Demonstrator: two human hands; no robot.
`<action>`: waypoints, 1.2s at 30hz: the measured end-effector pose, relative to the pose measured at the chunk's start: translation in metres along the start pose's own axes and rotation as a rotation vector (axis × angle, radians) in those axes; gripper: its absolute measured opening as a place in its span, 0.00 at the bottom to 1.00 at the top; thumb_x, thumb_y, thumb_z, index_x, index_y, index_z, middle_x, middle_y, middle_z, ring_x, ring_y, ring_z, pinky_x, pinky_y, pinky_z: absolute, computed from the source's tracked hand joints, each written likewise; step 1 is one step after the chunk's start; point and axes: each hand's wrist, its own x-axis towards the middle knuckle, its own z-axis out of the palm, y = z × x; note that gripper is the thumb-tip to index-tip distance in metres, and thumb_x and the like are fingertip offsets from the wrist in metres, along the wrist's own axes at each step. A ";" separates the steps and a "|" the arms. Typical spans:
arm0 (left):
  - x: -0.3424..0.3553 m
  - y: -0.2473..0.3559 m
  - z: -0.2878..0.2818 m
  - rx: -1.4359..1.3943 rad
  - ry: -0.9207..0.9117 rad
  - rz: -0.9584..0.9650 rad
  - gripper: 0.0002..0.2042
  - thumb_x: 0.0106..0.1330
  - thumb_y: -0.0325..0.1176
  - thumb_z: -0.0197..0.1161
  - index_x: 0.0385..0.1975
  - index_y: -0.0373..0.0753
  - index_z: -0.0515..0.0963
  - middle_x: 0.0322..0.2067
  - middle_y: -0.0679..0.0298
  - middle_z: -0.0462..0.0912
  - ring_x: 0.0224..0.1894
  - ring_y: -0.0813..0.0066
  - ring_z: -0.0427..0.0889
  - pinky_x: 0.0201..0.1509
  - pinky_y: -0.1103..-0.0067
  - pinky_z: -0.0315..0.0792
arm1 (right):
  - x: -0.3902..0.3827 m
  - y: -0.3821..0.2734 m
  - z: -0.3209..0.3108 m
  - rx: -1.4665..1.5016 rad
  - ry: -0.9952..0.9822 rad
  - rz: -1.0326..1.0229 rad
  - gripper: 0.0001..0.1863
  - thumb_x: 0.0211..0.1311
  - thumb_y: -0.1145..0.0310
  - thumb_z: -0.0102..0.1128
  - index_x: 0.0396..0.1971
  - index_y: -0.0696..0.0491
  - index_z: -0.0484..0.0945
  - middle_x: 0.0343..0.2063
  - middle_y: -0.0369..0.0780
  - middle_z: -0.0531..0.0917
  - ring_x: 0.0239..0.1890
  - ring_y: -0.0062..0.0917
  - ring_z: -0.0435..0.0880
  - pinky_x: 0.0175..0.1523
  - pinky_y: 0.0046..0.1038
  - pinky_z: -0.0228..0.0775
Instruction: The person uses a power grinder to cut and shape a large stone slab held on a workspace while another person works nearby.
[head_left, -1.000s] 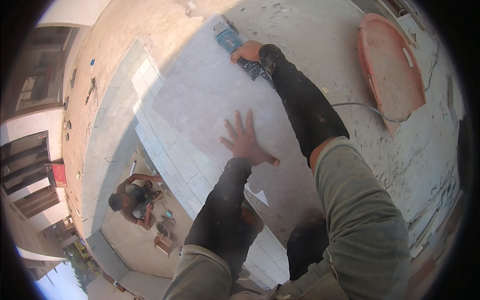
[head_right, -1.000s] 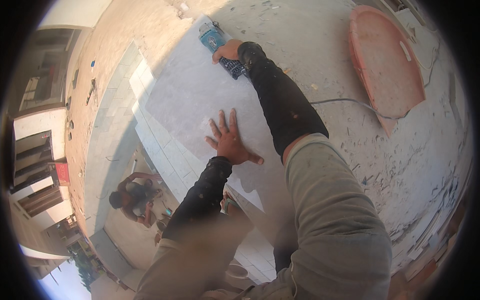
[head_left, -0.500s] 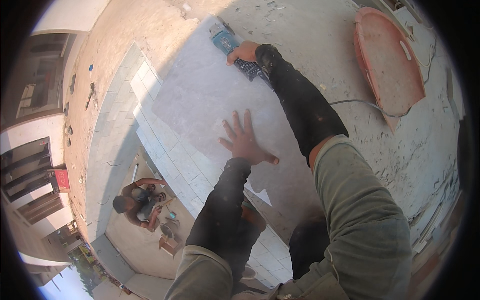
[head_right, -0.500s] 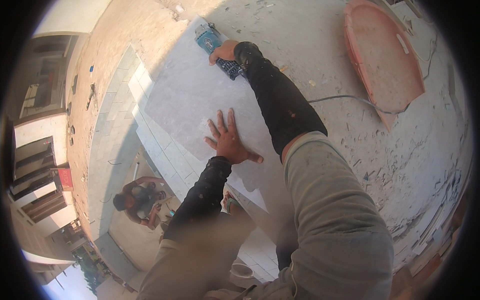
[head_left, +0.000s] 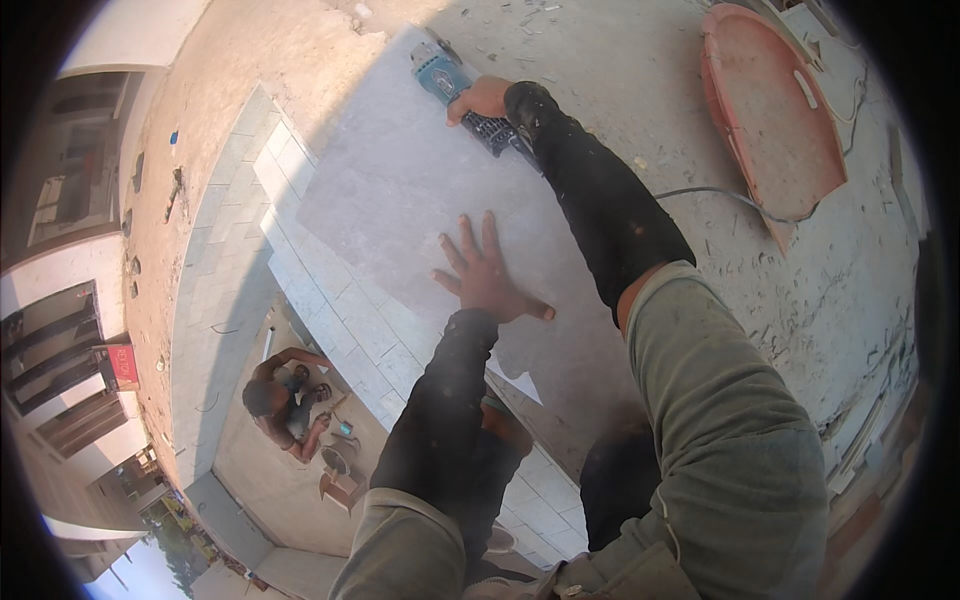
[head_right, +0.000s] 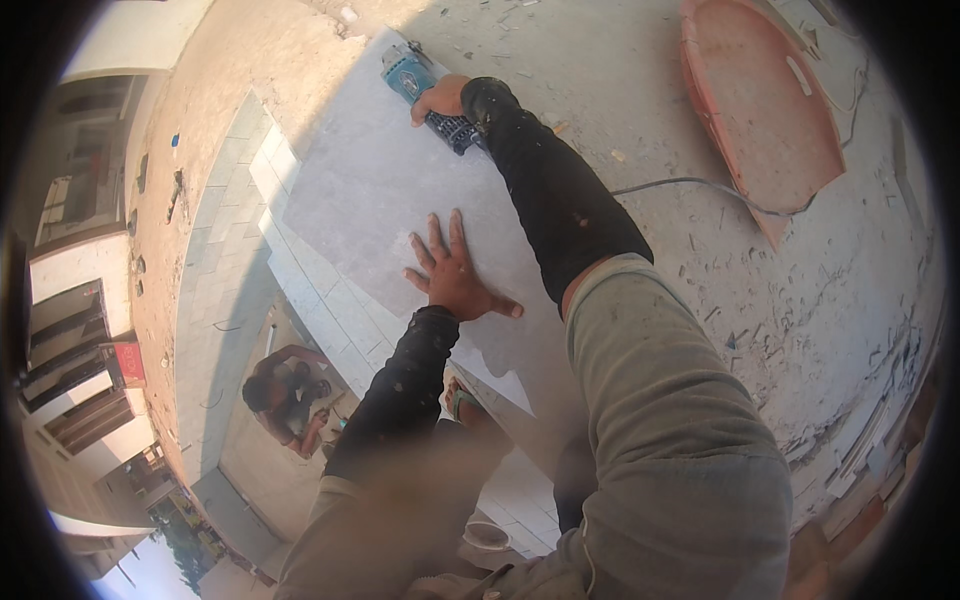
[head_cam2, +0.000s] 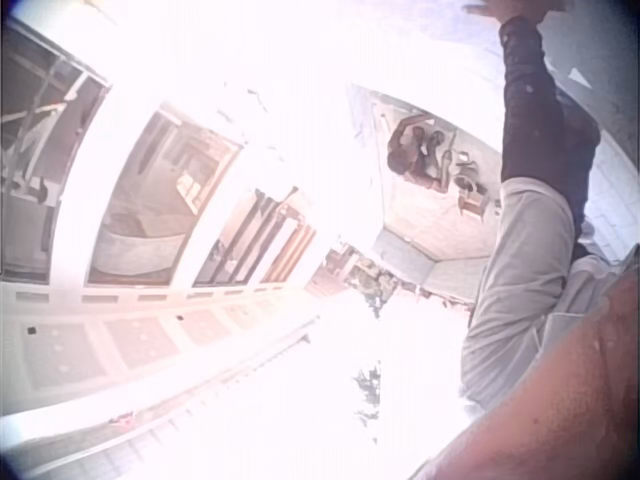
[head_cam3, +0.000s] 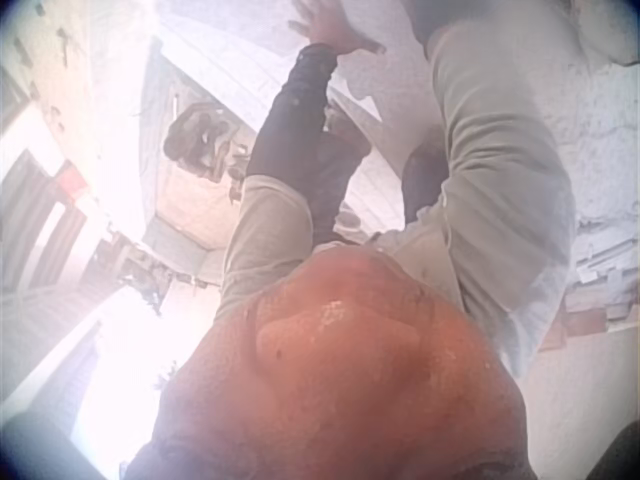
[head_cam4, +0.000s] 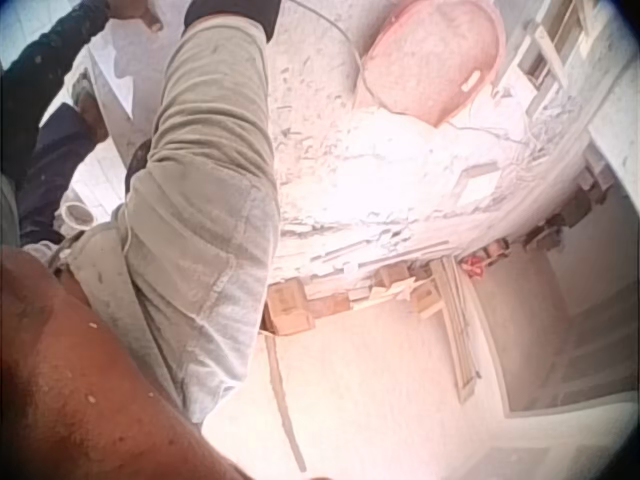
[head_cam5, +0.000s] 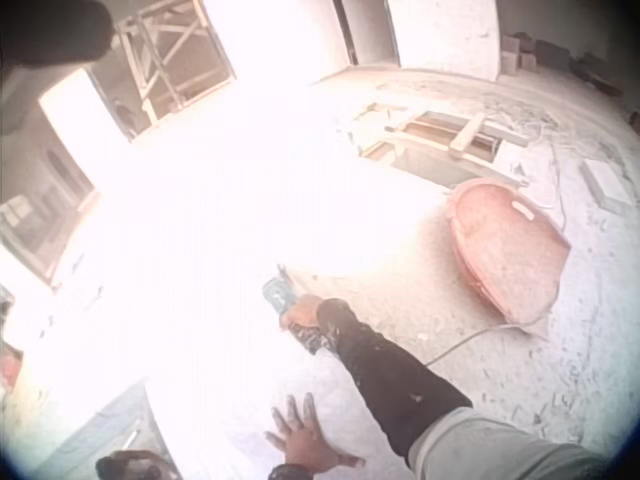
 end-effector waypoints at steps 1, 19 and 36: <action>-0.001 0.000 0.000 -0.005 0.003 -0.005 0.82 0.15 0.53 0.88 0.78 0.49 0.36 0.77 0.46 0.32 0.76 0.32 0.23 0.68 0.29 0.30 | 0.000 0.000 0.002 0.007 0.002 0.001 0.35 0.38 0.46 0.73 0.36 0.66 0.85 0.36 0.49 0.86 0.35 0.36 0.84 0.41 0.33 0.73; -0.002 -0.001 0.000 -0.007 0.019 0.000 0.81 0.16 0.53 0.88 0.78 0.50 0.36 0.77 0.46 0.32 0.77 0.33 0.23 0.68 0.29 0.30 | -0.010 0.001 -0.001 0.035 -0.034 0.006 0.33 0.39 0.48 0.74 0.36 0.65 0.85 0.34 0.49 0.86 0.35 0.36 0.83 0.43 0.32 0.72; -0.001 -0.005 -0.003 -0.012 0.007 0.008 0.83 0.15 0.54 0.87 0.78 0.51 0.35 0.77 0.47 0.31 0.77 0.32 0.24 0.67 0.28 0.32 | -0.018 0.004 0.001 0.047 -0.034 -0.043 0.39 0.37 0.47 0.74 0.41 0.68 0.83 0.41 0.52 0.85 0.41 0.39 0.83 0.47 0.32 0.73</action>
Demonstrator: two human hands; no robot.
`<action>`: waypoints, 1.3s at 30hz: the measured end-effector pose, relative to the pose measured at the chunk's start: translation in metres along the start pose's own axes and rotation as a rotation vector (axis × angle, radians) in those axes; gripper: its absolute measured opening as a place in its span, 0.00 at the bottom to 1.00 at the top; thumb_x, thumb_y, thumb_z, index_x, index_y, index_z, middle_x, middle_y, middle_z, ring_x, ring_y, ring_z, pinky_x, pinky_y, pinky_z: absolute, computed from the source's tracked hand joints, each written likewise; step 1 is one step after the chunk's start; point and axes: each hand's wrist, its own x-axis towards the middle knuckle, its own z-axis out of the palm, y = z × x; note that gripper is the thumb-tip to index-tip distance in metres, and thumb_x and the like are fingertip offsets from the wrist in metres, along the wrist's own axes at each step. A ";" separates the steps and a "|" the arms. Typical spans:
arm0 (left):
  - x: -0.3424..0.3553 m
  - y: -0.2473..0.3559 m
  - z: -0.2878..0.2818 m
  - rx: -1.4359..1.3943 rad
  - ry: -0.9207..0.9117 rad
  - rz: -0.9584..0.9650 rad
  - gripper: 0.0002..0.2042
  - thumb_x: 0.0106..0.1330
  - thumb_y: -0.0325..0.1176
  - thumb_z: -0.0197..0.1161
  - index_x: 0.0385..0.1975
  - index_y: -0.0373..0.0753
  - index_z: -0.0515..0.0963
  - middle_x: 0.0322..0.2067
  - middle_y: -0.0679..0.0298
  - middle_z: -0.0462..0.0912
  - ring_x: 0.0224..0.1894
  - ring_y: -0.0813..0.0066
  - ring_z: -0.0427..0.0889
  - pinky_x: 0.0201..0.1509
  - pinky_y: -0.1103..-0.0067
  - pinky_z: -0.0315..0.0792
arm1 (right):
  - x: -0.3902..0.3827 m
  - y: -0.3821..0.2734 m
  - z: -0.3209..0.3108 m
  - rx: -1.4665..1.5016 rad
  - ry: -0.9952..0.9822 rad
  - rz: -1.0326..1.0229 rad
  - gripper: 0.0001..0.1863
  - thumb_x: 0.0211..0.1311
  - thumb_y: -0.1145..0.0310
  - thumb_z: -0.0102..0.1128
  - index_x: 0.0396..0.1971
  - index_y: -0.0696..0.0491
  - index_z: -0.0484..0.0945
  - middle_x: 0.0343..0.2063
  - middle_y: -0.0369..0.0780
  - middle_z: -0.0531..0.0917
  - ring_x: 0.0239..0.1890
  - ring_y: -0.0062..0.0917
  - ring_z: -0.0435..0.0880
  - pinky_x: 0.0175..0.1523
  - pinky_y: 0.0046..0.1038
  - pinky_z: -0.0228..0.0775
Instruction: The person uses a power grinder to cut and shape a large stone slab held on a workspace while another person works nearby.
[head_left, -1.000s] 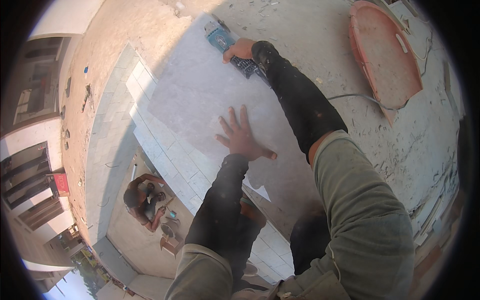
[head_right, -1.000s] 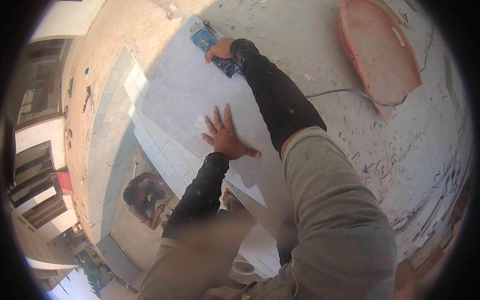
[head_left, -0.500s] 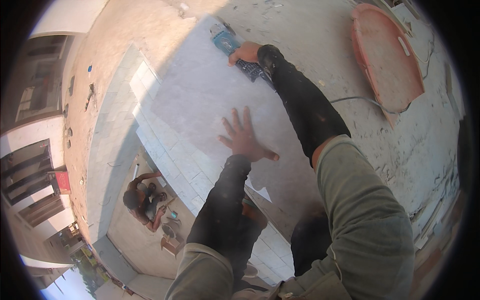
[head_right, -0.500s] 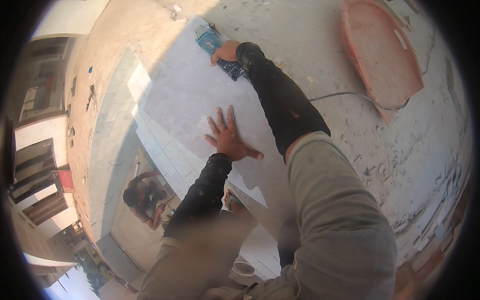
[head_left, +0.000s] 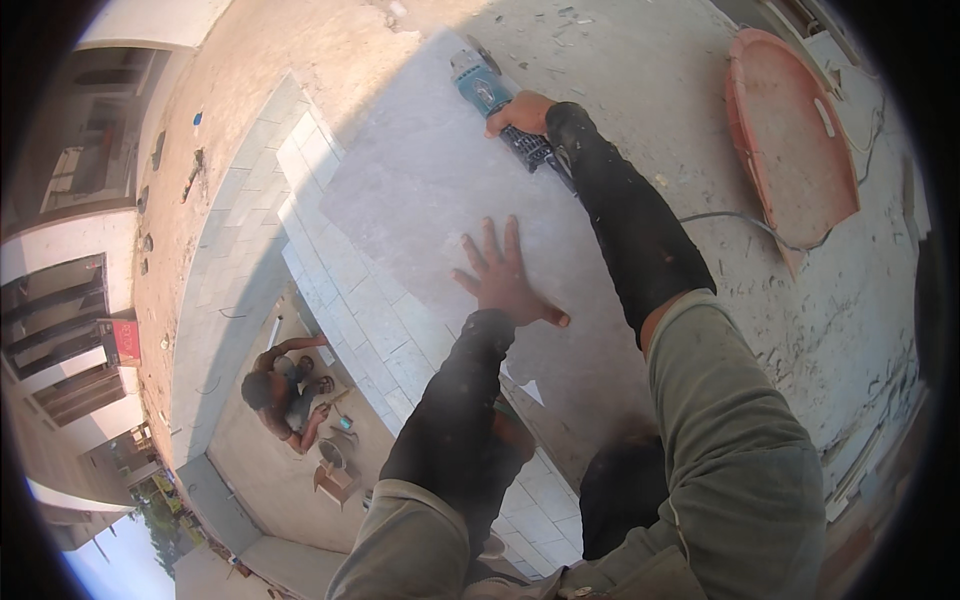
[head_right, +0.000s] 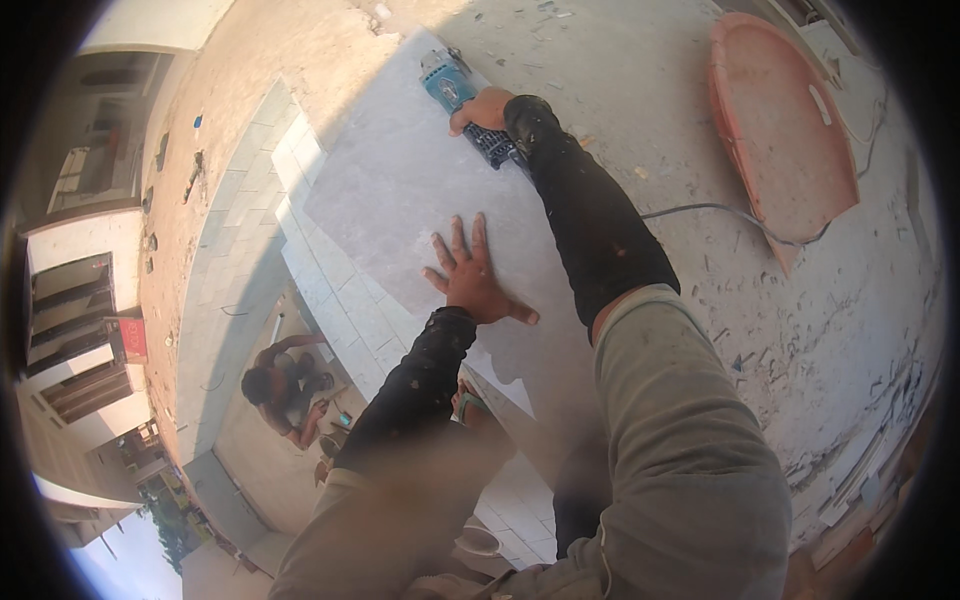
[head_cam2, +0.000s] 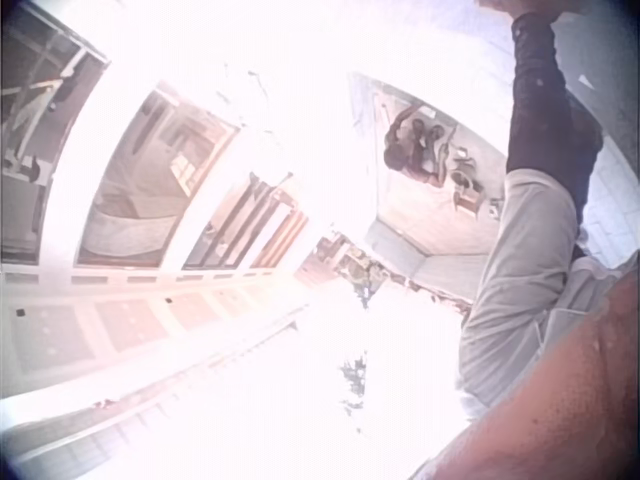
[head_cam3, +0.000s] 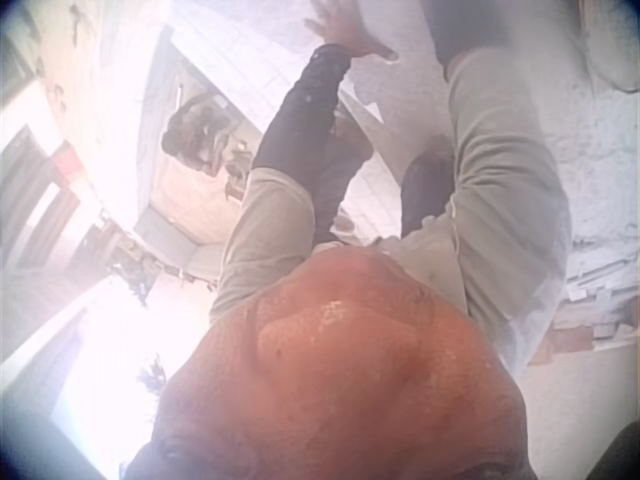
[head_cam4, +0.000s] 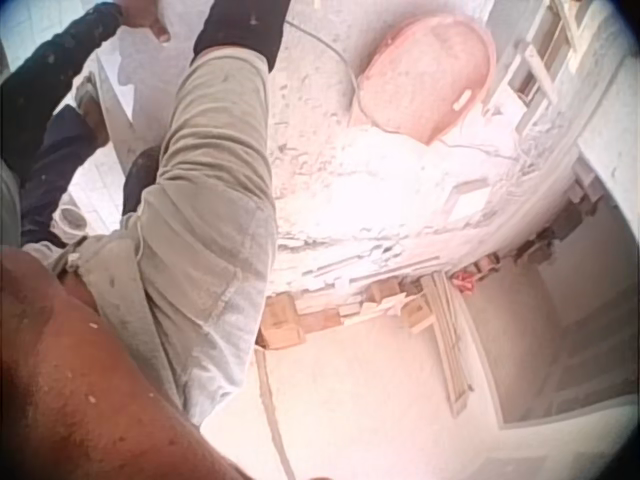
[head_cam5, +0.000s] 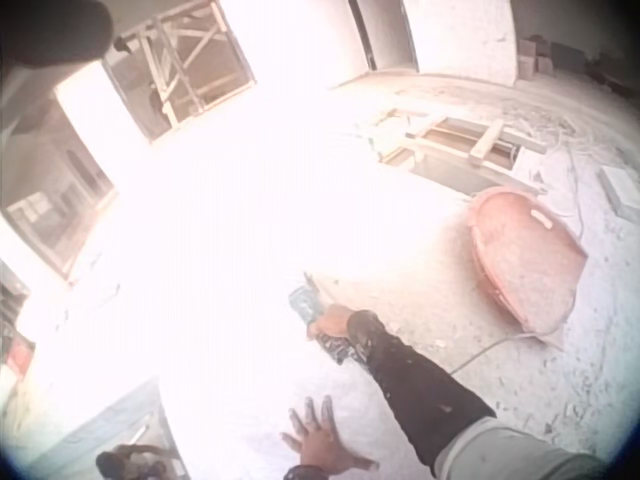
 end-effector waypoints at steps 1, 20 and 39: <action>0.000 0.000 -0.001 -0.004 0.003 -0.002 0.83 0.15 0.54 0.88 0.78 0.51 0.35 0.77 0.47 0.31 0.77 0.32 0.24 0.67 0.28 0.32 | -0.001 -0.001 0.000 -0.027 -0.011 -0.014 0.41 0.36 0.44 0.73 0.43 0.67 0.84 0.44 0.54 0.85 0.45 0.41 0.84 0.50 0.32 0.73; -0.002 0.003 -0.002 0.003 -0.010 0.003 0.82 0.16 0.53 0.87 0.78 0.49 0.35 0.77 0.46 0.31 0.76 0.31 0.23 0.67 0.28 0.32 | -0.012 0.000 -0.001 -0.019 0.015 0.026 0.38 0.37 0.46 0.74 0.38 0.67 0.84 0.38 0.53 0.86 0.39 0.39 0.84 0.46 0.32 0.73; 0.003 0.001 0.003 0.013 -0.019 0.011 0.84 0.15 0.58 0.88 0.78 0.49 0.33 0.77 0.44 0.29 0.76 0.30 0.21 0.66 0.28 0.31 | -0.019 0.002 0.001 -0.033 0.022 0.036 0.39 0.37 0.45 0.74 0.40 0.68 0.84 0.39 0.53 0.86 0.40 0.39 0.85 0.46 0.31 0.74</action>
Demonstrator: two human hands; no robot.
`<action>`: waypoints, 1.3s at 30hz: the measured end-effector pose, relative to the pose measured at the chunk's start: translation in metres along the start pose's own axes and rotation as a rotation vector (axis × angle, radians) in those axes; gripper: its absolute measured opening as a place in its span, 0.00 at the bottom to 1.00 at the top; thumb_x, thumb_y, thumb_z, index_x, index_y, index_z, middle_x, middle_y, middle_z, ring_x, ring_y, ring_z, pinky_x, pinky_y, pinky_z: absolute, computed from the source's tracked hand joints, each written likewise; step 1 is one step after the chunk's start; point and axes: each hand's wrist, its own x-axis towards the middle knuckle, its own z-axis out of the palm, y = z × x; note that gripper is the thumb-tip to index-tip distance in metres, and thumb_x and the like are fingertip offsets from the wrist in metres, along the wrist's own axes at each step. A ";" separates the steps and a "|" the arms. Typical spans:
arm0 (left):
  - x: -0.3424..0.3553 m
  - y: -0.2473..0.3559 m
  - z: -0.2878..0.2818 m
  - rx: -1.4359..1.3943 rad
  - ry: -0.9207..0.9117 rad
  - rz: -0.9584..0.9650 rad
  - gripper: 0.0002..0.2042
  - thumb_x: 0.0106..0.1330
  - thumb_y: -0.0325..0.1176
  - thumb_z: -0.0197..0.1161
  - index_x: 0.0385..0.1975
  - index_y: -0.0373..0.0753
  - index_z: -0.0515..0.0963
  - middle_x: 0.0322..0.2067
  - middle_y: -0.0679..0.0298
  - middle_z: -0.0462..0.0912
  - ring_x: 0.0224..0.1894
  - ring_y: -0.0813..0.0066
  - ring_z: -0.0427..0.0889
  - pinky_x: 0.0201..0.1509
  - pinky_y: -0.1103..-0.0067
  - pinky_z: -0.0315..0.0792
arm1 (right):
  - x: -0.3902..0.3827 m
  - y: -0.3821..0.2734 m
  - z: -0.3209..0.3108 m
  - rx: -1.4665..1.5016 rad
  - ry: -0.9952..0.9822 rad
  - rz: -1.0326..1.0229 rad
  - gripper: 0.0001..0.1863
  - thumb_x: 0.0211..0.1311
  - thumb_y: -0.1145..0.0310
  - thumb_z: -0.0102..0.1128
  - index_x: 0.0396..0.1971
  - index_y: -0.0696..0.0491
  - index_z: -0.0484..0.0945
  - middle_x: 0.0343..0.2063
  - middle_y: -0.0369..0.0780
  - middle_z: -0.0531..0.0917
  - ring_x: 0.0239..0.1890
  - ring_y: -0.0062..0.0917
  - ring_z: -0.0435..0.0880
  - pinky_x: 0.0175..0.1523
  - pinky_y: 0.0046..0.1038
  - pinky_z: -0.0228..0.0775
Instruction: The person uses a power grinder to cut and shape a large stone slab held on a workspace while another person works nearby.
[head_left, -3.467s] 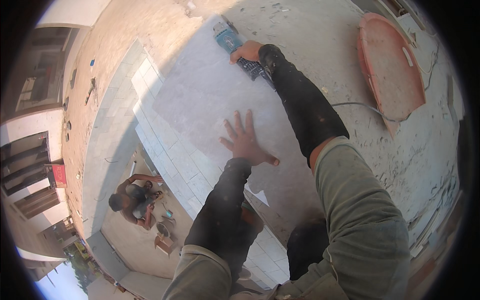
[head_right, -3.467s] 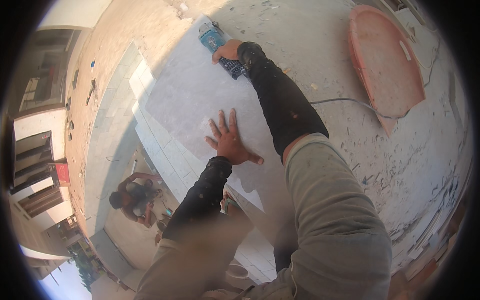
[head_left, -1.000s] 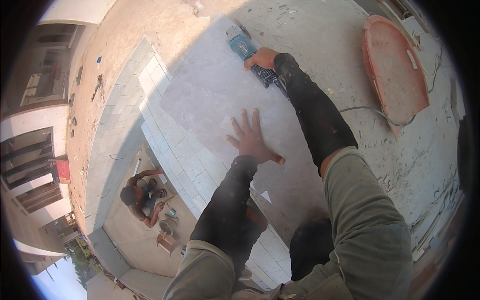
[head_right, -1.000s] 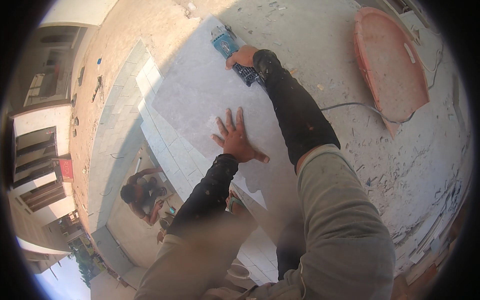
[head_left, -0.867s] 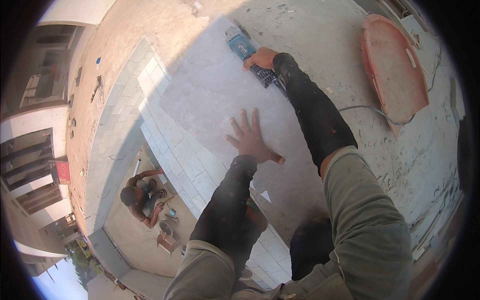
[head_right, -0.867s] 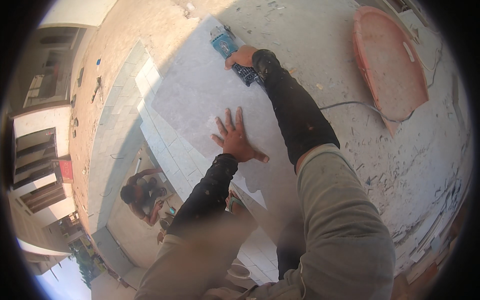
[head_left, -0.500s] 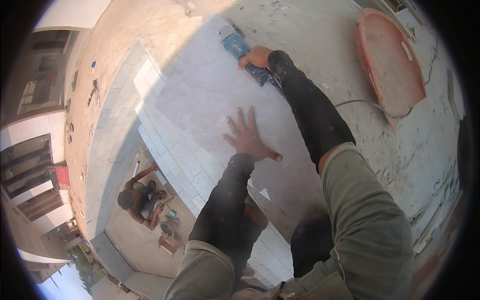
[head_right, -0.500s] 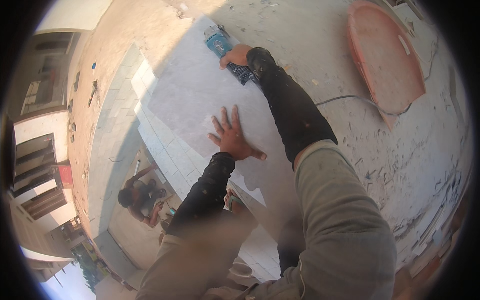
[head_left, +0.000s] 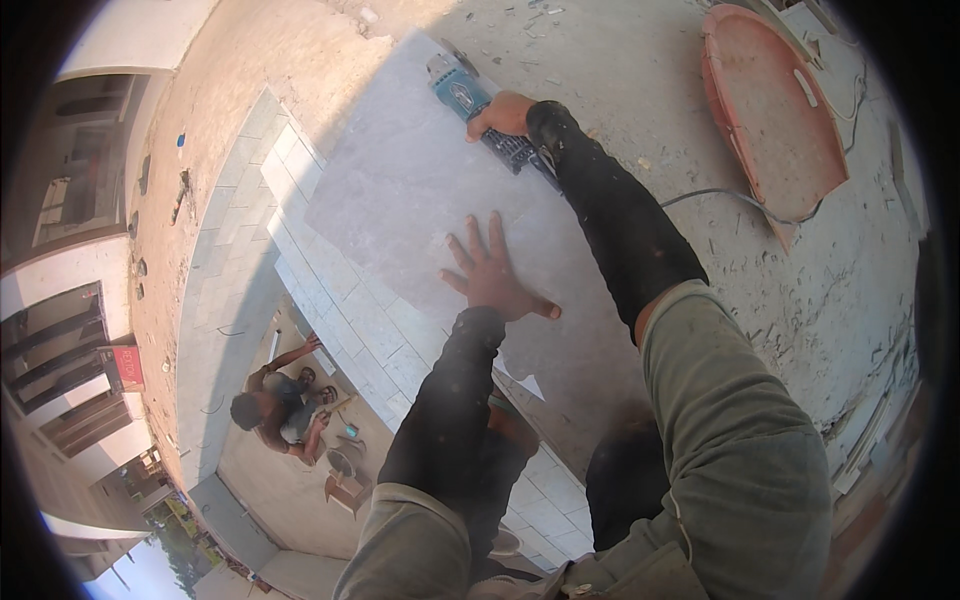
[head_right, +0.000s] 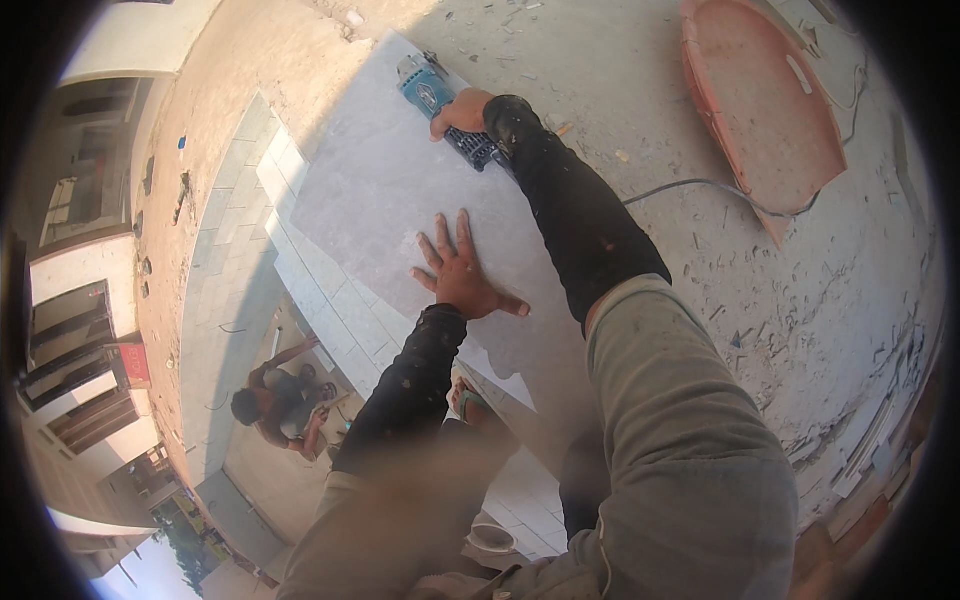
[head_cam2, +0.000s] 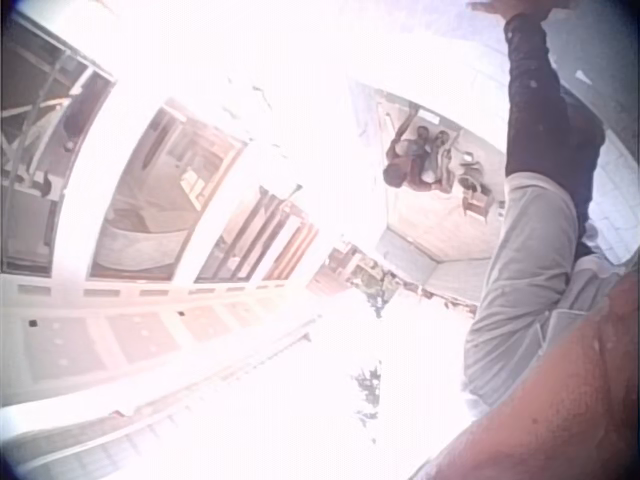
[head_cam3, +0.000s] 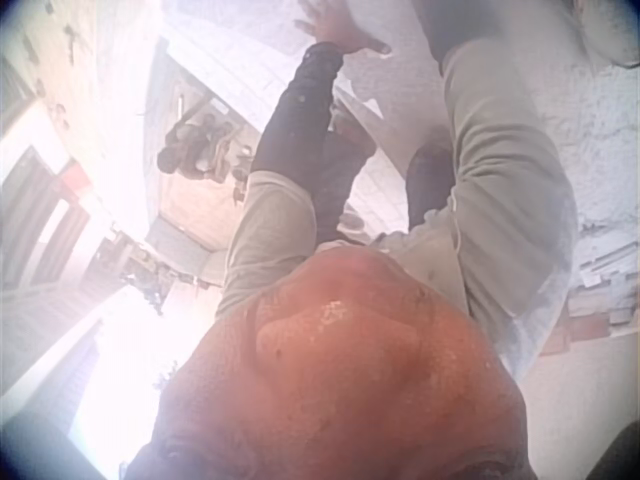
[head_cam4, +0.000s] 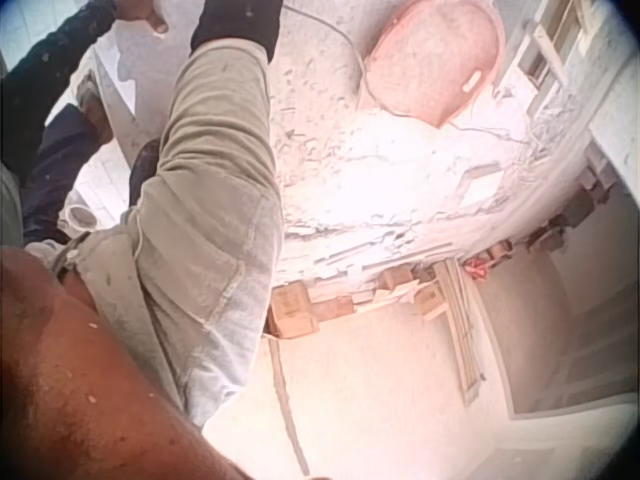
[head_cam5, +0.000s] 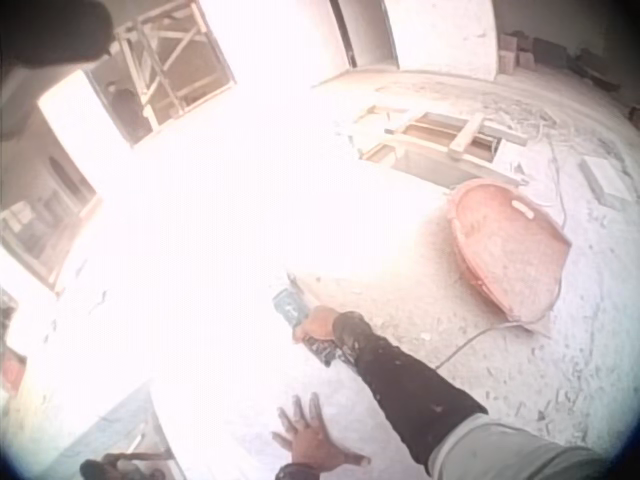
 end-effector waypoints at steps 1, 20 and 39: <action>0.000 0.000 0.000 0.000 -0.004 0.000 0.84 0.15 0.58 0.88 0.78 0.49 0.33 0.77 0.44 0.29 0.76 0.30 0.21 0.66 0.28 0.31 | 0.000 0.000 0.000 -0.012 -0.007 0.007 0.40 0.37 0.44 0.73 0.41 0.68 0.84 0.41 0.54 0.86 0.41 0.41 0.86 0.47 0.31 0.75; -0.003 0.006 -0.004 -0.008 -0.002 -0.022 0.82 0.17 0.53 0.88 0.78 0.50 0.35 0.77 0.46 0.31 0.77 0.33 0.23 0.69 0.31 0.29 | -0.003 0.007 0.002 0.000 -0.011 0.015 0.42 0.36 0.44 0.74 0.42 0.69 0.83 0.43 0.56 0.85 0.44 0.41 0.85 0.49 0.30 0.74; -0.001 0.002 0.000 -0.002 0.021 0.004 0.83 0.16 0.56 0.88 0.78 0.49 0.34 0.77 0.44 0.30 0.76 0.30 0.22 0.67 0.29 0.30 | -0.014 0.008 0.004 0.079 0.020 -0.002 0.34 0.39 0.53 0.76 0.37 0.71 0.83 0.35 0.52 0.86 0.33 0.36 0.84 0.42 0.31 0.73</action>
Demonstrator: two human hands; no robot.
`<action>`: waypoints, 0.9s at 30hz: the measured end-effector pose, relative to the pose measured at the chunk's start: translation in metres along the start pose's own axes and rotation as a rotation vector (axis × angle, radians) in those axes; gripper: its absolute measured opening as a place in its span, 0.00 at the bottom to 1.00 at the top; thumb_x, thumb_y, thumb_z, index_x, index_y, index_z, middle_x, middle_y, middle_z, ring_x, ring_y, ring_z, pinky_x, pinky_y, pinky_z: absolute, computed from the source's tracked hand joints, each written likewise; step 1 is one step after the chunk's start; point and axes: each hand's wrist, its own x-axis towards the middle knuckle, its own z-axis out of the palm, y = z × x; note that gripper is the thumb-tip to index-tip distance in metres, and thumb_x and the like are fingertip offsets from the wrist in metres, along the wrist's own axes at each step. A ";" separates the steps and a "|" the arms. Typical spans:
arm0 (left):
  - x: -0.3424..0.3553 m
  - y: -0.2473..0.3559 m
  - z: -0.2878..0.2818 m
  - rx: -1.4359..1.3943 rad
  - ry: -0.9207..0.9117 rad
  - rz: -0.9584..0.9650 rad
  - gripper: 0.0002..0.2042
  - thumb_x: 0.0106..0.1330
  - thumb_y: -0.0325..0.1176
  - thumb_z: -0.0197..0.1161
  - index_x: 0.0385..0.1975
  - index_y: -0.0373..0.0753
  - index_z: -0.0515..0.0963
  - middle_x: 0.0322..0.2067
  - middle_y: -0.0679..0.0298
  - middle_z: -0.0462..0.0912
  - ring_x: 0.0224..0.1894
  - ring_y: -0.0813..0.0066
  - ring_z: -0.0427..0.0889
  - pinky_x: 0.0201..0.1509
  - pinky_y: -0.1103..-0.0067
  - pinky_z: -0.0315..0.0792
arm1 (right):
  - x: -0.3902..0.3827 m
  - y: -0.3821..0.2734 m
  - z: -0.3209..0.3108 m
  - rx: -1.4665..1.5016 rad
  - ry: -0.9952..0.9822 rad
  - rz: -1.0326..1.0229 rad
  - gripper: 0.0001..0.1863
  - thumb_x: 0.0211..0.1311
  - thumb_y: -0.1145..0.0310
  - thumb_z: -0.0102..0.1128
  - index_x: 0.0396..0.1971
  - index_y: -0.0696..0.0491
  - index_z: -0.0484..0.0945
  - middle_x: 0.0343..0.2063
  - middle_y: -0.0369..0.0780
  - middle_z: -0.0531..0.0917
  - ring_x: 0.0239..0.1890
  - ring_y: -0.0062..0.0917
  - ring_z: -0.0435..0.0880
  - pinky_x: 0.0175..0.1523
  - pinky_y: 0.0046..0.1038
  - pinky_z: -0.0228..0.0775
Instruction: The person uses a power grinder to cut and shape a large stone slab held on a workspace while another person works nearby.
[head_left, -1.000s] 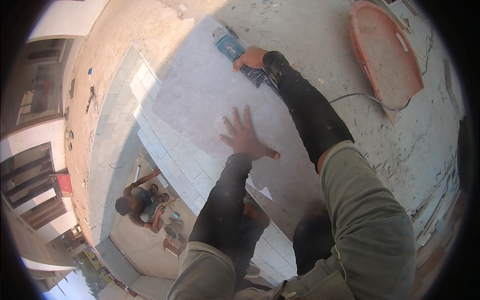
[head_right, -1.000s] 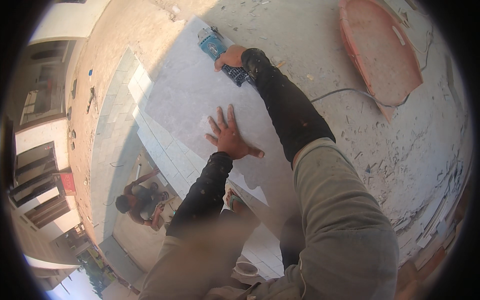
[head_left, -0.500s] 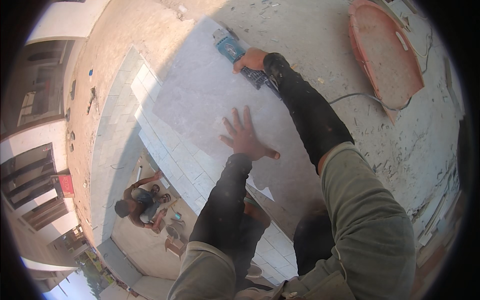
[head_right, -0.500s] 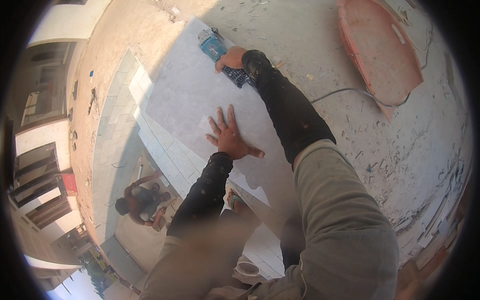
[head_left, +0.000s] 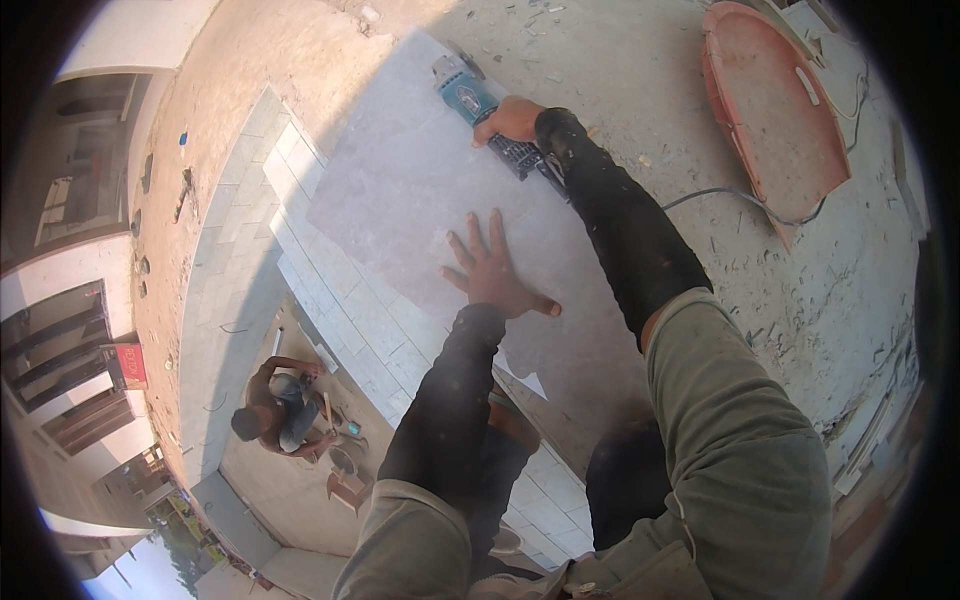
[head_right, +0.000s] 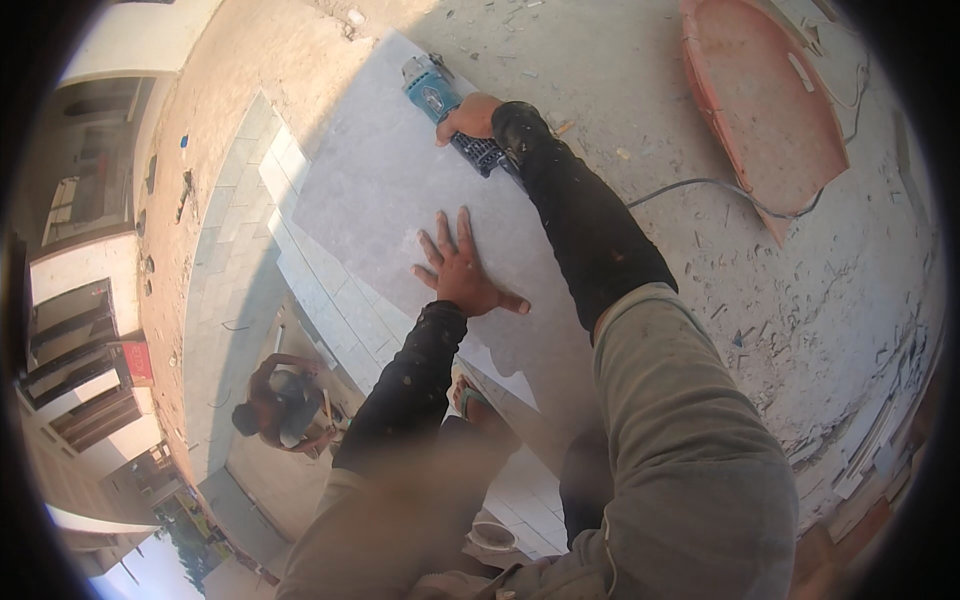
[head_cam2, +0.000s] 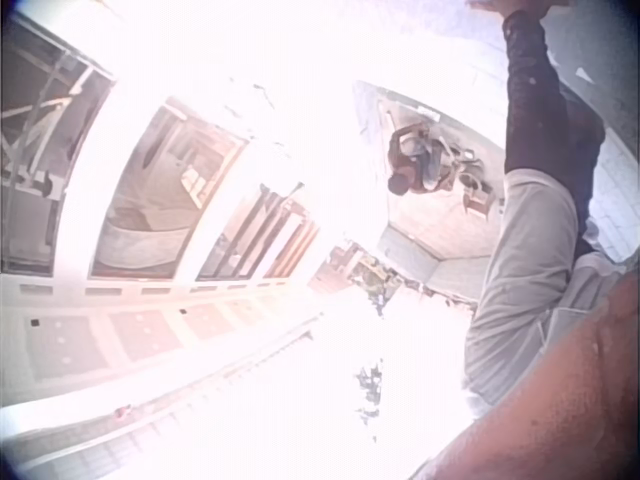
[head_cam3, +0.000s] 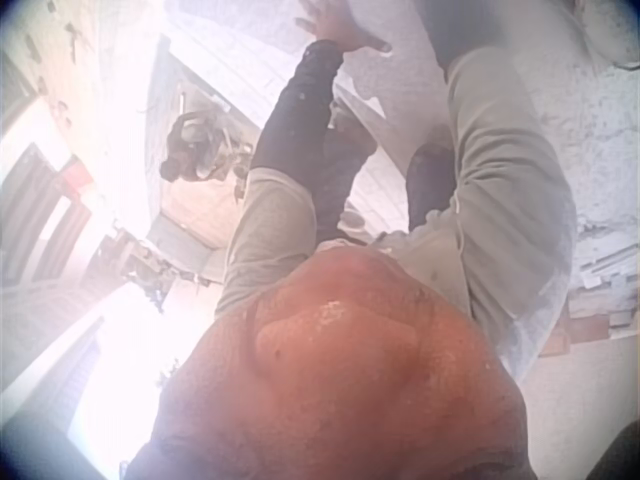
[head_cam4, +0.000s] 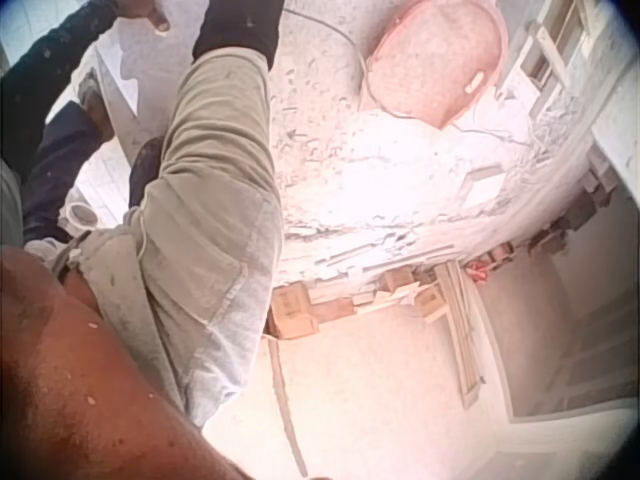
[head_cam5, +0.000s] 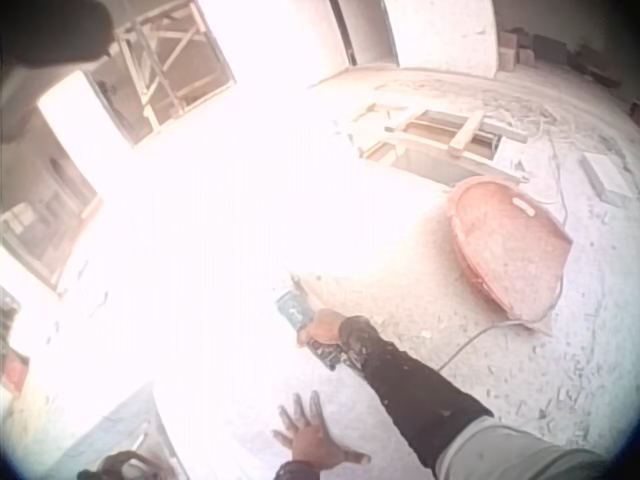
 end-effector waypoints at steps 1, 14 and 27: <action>0.000 -0.001 0.000 0.008 0.001 0.003 0.84 0.15 0.58 0.88 0.78 0.49 0.33 0.76 0.43 0.30 0.76 0.29 0.22 0.66 0.28 0.31 | -0.001 -0.002 0.001 -0.005 0.003 -0.003 0.33 0.39 0.53 0.76 0.36 0.71 0.83 0.35 0.52 0.86 0.33 0.36 0.84 0.42 0.31 0.73; 0.001 -0.004 0.000 0.013 -0.005 0.005 0.85 0.14 0.59 0.87 0.78 0.49 0.33 0.77 0.43 0.29 0.76 0.30 0.22 0.66 0.28 0.32 | -0.002 0.003 0.005 -0.007 0.010 0.024 0.32 0.40 0.55 0.77 0.36 0.70 0.84 0.34 0.51 0.86 0.33 0.35 0.84 0.43 0.31 0.74; -0.003 0.000 -0.004 0.005 0.002 -0.016 0.83 0.16 0.56 0.87 0.78 0.50 0.35 0.77 0.46 0.30 0.76 0.32 0.23 0.69 0.31 0.31 | -0.017 -0.002 0.003 -0.009 -0.025 -0.028 0.36 0.39 0.50 0.76 0.36 0.71 0.83 0.36 0.53 0.86 0.36 0.37 0.85 0.44 0.31 0.74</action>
